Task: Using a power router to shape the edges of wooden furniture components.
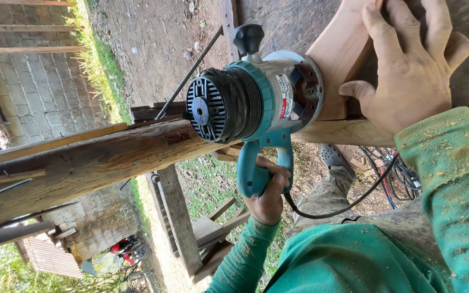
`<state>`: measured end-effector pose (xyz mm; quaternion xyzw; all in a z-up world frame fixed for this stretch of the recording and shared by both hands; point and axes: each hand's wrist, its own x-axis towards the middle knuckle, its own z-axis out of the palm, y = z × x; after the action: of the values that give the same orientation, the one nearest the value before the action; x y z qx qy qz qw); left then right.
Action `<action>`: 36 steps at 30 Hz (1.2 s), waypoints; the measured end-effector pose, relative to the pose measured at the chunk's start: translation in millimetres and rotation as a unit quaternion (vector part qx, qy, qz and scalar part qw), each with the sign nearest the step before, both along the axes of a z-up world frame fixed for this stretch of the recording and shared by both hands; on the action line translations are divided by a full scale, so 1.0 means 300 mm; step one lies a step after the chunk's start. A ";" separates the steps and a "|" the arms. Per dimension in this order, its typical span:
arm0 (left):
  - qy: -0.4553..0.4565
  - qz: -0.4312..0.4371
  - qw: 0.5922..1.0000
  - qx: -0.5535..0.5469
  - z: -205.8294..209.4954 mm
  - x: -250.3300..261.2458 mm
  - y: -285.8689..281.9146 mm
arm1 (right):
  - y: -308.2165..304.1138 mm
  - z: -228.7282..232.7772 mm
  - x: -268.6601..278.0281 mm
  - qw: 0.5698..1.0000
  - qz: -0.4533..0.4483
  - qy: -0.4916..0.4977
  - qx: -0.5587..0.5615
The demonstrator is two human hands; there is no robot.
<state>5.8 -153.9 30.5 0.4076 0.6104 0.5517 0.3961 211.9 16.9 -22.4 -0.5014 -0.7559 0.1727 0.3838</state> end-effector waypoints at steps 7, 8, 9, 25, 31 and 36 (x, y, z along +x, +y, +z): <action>-0.029 0.012 0.999 0.016 -0.017 0.016 -0.022 | 0.002 -0.013 0.003 1.000 -0.001 0.000 -0.007; -0.031 0.018 0.999 0.015 -0.016 0.022 -0.024 | 0.003 -0.013 0.006 1.000 -0.003 -0.007 -0.004; -0.033 0.023 0.999 0.014 -0.016 0.029 -0.024 | 0.005 -0.012 0.009 1.000 -0.005 -0.015 0.000; -0.059 0.072 0.996 0.016 -0.048 0.075 -0.064 | 0.013 -0.023 0.013 1.000 0.012 -0.003 -0.013; -0.065 0.087 0.994 0.009 -0.055 0.098 -0.073 | 0.014 -0.020 0.016 1.000 0.010 -0.009 -0.005; -0.083 0.096 0.992 0.015 -0.058 0.118 -0.070 | 0.014 -0.024 0.022 0.999 0.028 0.006 -0.024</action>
<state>41.3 -174.9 13.1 0.3060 0.6030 0.6282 0.3849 218.4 21.0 -29.6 -0.4882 -0.7629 0.2041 0.3714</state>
